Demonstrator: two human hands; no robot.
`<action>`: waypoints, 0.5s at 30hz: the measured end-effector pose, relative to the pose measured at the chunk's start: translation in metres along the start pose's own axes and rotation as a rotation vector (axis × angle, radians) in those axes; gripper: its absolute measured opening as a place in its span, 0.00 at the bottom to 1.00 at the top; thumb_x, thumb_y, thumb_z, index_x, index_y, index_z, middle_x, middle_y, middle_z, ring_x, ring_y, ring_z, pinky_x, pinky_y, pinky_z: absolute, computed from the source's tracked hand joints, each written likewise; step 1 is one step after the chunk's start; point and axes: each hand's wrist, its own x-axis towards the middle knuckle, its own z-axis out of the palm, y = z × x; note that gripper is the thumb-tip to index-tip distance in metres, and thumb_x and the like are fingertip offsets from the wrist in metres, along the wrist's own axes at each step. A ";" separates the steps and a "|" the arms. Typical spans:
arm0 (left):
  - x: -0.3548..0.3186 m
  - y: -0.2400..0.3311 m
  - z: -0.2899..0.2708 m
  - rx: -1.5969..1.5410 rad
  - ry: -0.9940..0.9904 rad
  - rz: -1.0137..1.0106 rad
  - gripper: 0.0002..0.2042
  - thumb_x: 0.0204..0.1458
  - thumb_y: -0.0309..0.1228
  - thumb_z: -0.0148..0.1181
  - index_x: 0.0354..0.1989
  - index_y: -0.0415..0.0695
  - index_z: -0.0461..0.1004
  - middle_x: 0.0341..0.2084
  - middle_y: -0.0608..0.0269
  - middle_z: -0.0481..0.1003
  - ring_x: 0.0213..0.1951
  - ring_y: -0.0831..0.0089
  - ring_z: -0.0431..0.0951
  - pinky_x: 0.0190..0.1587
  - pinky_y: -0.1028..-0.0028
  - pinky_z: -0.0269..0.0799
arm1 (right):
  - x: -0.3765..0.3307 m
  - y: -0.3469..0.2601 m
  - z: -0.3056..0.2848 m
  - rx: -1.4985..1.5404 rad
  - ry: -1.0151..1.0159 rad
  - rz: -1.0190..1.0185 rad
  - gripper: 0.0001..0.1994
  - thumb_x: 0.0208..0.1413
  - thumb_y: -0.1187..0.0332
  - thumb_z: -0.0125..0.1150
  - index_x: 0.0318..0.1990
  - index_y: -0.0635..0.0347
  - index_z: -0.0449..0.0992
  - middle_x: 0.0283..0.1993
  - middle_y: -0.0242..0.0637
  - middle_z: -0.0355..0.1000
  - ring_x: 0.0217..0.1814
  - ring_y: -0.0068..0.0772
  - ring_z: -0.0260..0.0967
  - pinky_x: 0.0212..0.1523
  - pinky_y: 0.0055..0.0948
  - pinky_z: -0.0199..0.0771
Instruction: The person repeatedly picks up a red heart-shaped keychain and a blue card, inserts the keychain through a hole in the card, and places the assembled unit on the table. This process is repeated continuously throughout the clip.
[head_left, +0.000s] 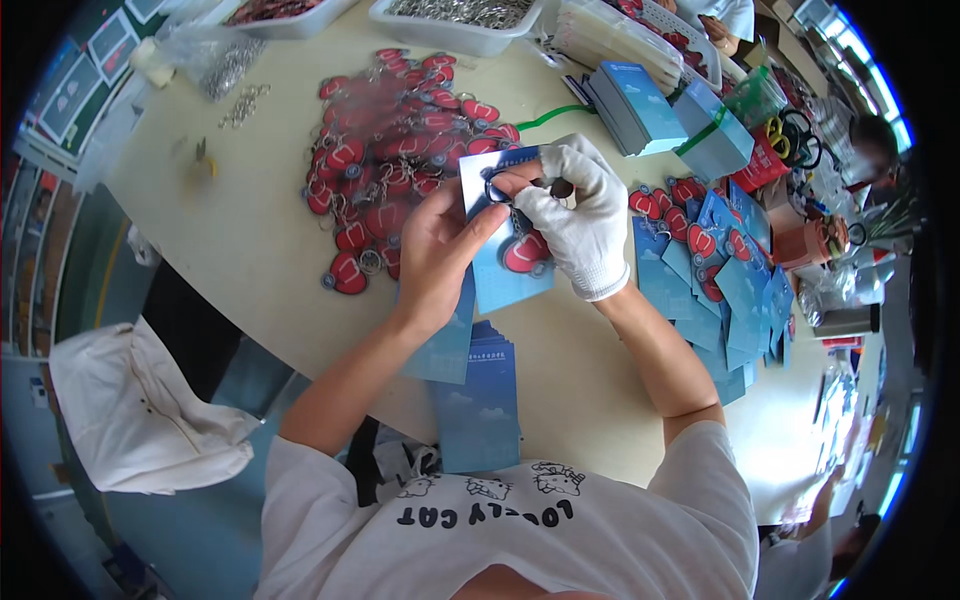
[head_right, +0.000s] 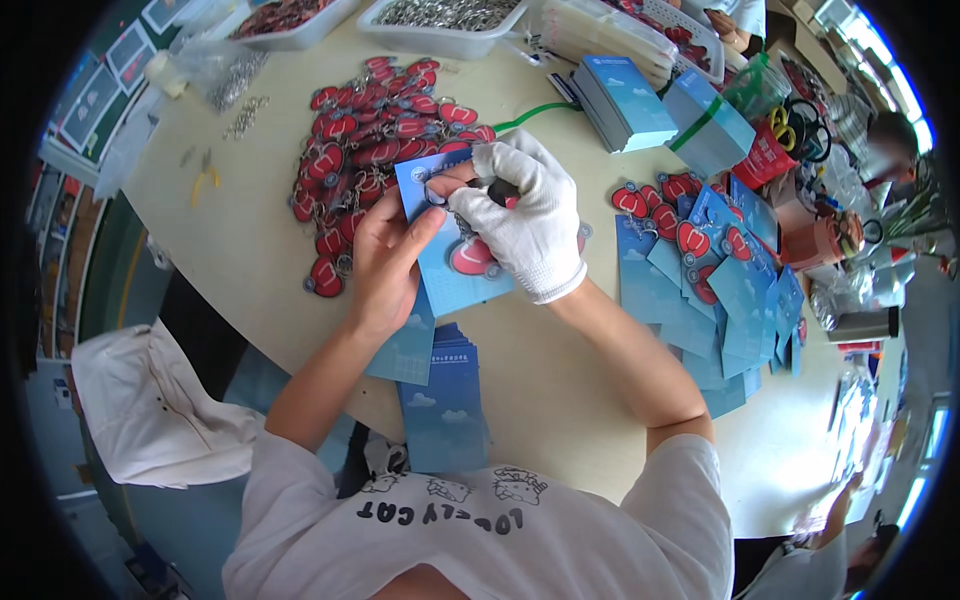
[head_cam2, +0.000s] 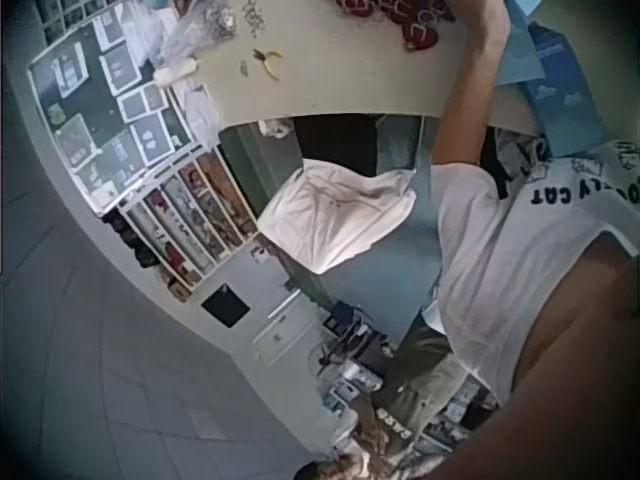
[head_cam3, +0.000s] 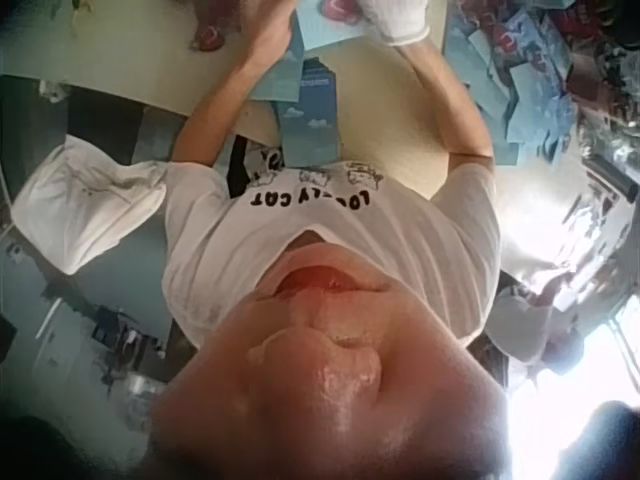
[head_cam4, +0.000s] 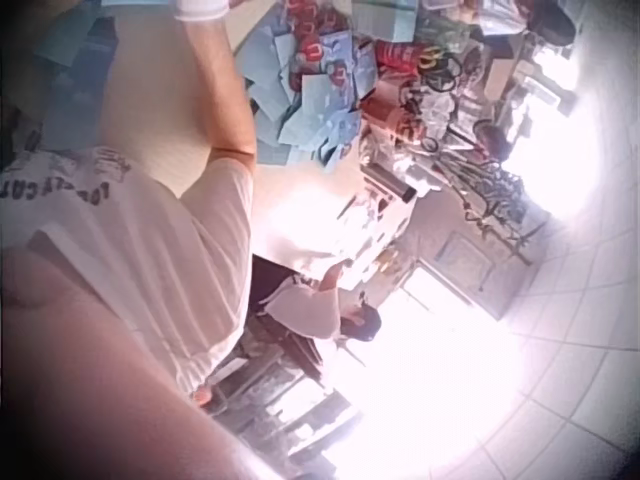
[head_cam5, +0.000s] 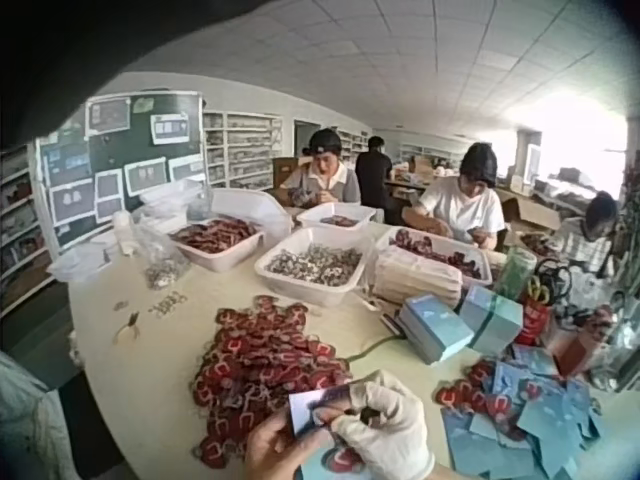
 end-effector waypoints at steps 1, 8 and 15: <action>-0.001 0.000 -0.001 -0.003 0.000 0.000 0.13 0.56 0.23 0.57 0.49 0.36 0.71 0.43 0.64 0.74 0.46 0.81 0.72 0.51 0.77 0.66 | -0.001 -0.003 0.001 0.008 0.008 0.002 0.06 0.38 0.77 0.64 0.27 0.59 0.82 0.27 0.34 0.68 0.30 0.31 0.64 0.34 0.28 0.67; -0.009 0.002 0.001 -0.095 0.092 -0.031 0.09 0.58 0.27 0.56 0.45 0.39 0.75 0.41 0.64 0.76 0.44 0.80 0.74 0.51 0.76 0.66 | -0.010 0.005 0.016 0.035 0.166 -0.061 0.17 0.38 0.76 0.71 0.38 0.61 0.72 0.34 0.33 0.67 0.34 0.26 0.66 0.35 0.24 0.67; -0.008 0.010 -0.002 -0.152 0.136 -0.006 0.11 0.52 0.22 0.62 0.44 0.38 0.73 0.40 0.64 0.75 0.43 0.79 0.73 0.50 0.75 0.67 | -0.014 -0.011 0.023 0.518 0.039 0.228 0.19 0.49 0.79 0.63 0.49 0.65 0.65 0.39 0.32 0.70 0.38 0.18 0.69 0.38 0.19 0.71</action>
